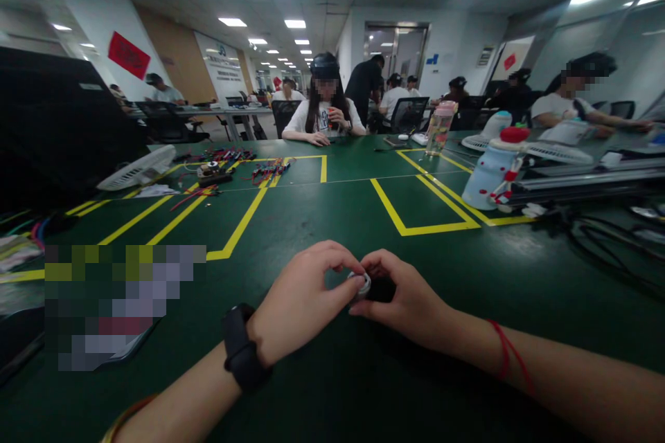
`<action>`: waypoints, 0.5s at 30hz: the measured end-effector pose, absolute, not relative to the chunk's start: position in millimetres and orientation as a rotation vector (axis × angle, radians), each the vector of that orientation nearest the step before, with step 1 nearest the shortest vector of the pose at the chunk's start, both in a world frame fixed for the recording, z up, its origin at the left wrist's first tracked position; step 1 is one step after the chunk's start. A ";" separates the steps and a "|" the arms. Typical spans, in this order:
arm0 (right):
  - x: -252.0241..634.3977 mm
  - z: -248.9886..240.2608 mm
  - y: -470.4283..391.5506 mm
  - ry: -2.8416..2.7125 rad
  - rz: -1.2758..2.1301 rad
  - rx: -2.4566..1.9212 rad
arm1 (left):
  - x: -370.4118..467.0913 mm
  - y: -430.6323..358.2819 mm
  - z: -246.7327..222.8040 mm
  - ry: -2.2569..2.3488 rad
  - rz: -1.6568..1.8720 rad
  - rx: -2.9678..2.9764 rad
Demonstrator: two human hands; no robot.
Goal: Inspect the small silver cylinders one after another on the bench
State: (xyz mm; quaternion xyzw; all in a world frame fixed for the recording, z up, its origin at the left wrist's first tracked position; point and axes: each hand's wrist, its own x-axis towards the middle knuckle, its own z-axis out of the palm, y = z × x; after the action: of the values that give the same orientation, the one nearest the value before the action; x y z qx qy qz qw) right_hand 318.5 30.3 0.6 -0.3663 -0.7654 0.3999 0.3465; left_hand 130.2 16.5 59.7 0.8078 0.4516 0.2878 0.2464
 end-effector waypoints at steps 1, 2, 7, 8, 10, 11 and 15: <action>318.7 1.2 30.3 -1.996 1.033 -0.950 | 129.9 17.3 60.5 1.244 0.794 2.188; 318.8 1.9 30.2 -2.005 1.025 -0.951 | 128.4 18.0 61.6 1.264 0.810 2.168; 319.3 4.8 29.0 -2.010 0.972 -0.976 | 111.4 19.0 60.6 1.419 0.798 2.081; 319.1 5.0 28.8 -2.011 0.964 -0.977 | 109.3 18.6 57.1 1.438 0.738 2.074; 318.8 4.8 28.8 -2.011 0.957 -0.978 | 108.5 17.2 46.7 1.441 0.623 2.069; 318.8 4.3 29.0 -2.005 0.958 -0.979 | 109.5 16.4 40.8 1.429 0.590 2.073; 319.6 1.2 30.7 -1.973 1.039 -0.980 | 115.4 14.8 22.5 1.409 0.612 2.102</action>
State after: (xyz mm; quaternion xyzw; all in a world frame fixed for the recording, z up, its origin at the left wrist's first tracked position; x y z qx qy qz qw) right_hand 319.6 30.7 1.2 -0.3776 -0.7600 0.4004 0.3456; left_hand 115.4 14.8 22.5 0.7783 0.5218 0.2266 0.2658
